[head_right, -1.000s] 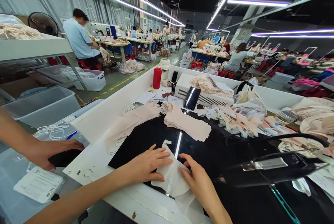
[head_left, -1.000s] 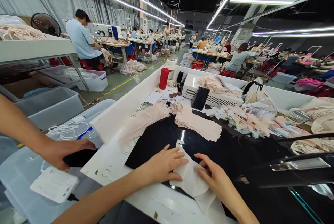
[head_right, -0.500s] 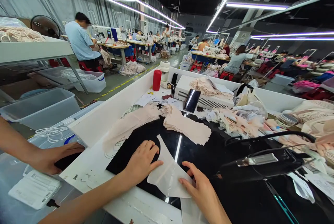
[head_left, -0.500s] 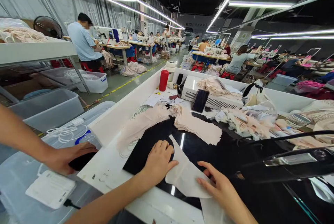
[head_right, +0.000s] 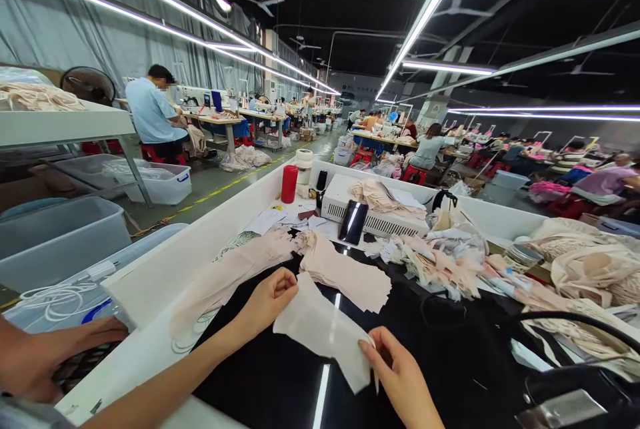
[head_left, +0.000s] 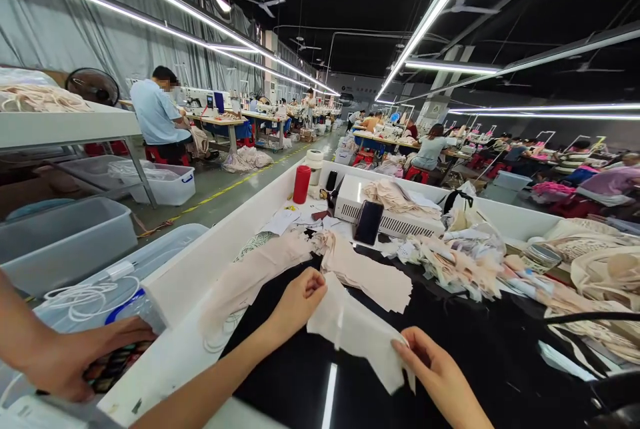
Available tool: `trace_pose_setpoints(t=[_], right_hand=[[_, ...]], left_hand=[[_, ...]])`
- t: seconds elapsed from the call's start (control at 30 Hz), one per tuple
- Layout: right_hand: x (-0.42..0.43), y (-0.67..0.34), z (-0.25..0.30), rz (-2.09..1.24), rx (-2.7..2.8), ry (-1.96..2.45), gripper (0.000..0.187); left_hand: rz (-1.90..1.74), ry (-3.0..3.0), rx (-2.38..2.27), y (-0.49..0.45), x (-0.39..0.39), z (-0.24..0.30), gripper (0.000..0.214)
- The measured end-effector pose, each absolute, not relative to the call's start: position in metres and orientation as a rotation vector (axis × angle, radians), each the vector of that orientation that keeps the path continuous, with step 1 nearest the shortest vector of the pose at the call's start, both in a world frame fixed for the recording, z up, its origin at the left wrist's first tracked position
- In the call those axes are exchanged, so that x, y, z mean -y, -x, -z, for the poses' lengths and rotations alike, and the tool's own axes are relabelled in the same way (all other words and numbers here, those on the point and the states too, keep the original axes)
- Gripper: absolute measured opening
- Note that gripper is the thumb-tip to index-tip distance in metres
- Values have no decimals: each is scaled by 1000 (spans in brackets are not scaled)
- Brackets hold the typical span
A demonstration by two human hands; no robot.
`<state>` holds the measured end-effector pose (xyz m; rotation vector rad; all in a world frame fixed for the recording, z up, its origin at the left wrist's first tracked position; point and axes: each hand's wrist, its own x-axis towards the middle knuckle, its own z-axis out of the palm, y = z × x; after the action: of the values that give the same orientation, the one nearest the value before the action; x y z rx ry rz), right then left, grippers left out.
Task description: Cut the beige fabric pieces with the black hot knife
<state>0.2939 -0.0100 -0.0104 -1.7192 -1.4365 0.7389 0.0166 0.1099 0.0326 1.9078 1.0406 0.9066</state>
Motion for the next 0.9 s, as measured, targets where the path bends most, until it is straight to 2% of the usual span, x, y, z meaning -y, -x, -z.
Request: trace_pose_setpoints(t=[0.23, 0.47, 0.57, 0.77, 0.9], right_hand=[[-60, -311, -36, -318, 1313, 1786, 52], [-96, -313, -23, -123, 1314, 1814, 61], [-81, -288, -13, -168, 1409, 1736, 59], [-32, -241, 1, -484, 1663, 1514, 40], [-12, -228, 12, -598, 1758, 1450, 32]], left_hand=[[-1091, -1948, -1023, -61, -190, -60, 17], [-943, -2137, -1202, -81, -223, -40, 23], [-883, -2250, -1303, -55, -209, -41, 20], [-838, -2210, -1785, 28, -192, -47, 18], [-778, -2130, -1859, 58, -187, -35, 11]])
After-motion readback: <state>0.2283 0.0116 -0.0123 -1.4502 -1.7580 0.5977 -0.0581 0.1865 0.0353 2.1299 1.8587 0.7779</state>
